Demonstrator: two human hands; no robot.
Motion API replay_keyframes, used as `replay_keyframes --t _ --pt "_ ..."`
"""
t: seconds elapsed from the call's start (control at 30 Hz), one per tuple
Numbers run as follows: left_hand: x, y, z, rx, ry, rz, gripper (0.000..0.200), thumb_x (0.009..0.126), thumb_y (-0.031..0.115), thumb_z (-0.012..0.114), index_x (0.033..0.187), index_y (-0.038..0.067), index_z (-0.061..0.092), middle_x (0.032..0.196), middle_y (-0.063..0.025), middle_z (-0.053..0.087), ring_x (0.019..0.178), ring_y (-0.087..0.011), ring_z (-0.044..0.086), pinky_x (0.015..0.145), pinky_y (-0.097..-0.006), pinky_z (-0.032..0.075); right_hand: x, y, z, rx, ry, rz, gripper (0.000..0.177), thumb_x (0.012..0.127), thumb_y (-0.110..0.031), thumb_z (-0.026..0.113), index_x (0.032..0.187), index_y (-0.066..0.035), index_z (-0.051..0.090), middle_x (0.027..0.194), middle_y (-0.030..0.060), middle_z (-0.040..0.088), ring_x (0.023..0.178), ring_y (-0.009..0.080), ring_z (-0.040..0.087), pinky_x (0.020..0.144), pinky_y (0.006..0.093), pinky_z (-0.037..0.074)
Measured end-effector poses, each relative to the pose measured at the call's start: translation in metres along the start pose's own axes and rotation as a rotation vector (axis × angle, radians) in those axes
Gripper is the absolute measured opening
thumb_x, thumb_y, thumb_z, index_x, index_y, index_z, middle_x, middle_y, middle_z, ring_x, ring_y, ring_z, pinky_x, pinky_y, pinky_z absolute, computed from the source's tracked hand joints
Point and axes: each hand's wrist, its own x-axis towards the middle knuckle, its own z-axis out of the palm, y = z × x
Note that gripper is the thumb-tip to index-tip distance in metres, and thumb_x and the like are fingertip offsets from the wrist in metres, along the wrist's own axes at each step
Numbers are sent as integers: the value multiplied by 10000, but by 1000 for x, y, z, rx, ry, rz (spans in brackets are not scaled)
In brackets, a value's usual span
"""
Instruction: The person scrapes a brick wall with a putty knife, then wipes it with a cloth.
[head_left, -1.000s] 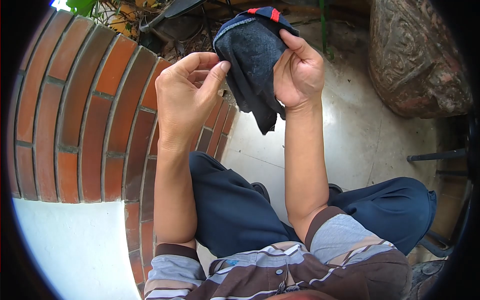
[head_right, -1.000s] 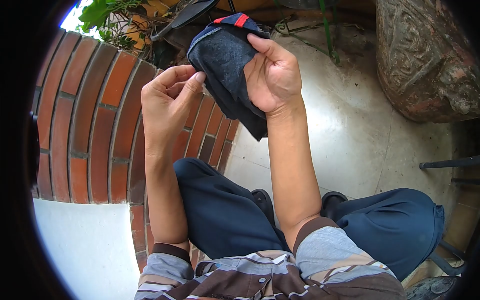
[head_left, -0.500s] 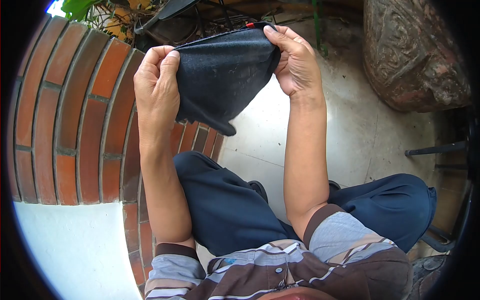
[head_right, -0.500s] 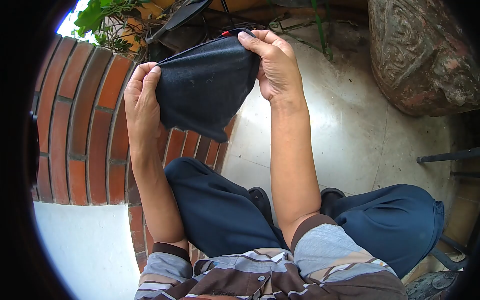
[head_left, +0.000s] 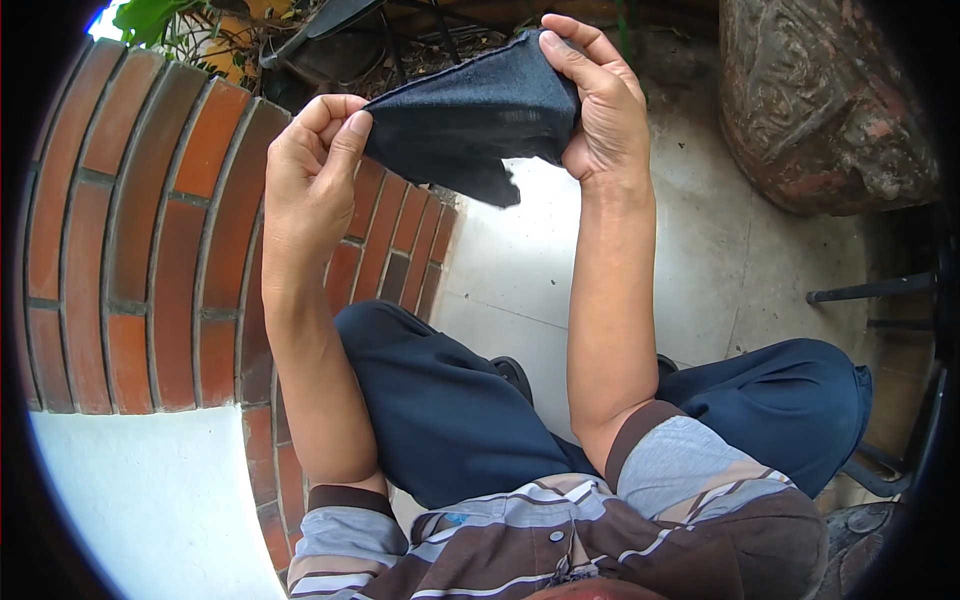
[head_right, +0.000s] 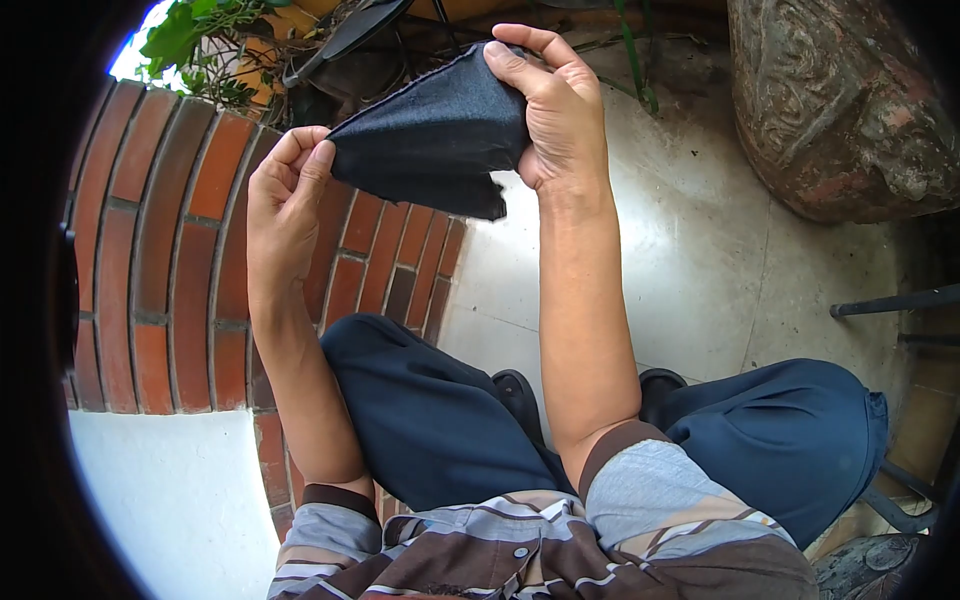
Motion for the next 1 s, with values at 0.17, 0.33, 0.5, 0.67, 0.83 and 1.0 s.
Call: replay_keyframes --t 0.17,0.33,0.5,0.67,0.83,1.0 --pt "0 3 4 -167 -31 -23 119 963 111 642 1005 0 640 778 14 632 666 -24 539 613 -179 447 15 9 -10 107 -131 -268 301 798 -19 780 1082 -5 680 965 64 697 855 135 669 769 267 563" --pt "-5 9 8 -119 -197 -40 170 893 84 727 1001 -13 638 795 -10 660 721 -34 602 658 -165 492 10 -11 -5 160 -112 -233 216 897 40 653 1107 -11 672 993 59 715 882 125 673 837 225 517" --pt "-5 6 10 43 -254 -118 98 830 -76 642 914 -41 677 804 -38 688 728 -51 631 666 -196 516 5 -20 4 -43 -57 -417 228 872 54 685 1094 2 687 970 47 711 860 100 657 825 206 515" --pt "-2 0 12 81 -212 -116 105 850 -24 605 915 -48 685 763 -46 688 683 -60 627 641 -214 514 7 -30 2 -207 -135 -616 233 873 59 690 1101 17 683 947 23 697 829 60 626 776 158 493" --pt "1 -12 7 213 -184 -97 129 913 73 623 924 -41 682 721 -26 658 627 -45 587 570 -210 464 10 -33 -8 -376 -111 -697 213 887 32 693 1100 18 683 941 11 691 821 54 619 770 166 490" --pt "1 -4 9 -101 -82 -62 206 981 171 627 958 -30 666 701 24 614 597 -16 538 531 -164 422 18 -30 -18 -444 55 -705 198 889 18 700 1087 17 684 936 2 684 828 59 621 772 177 495"
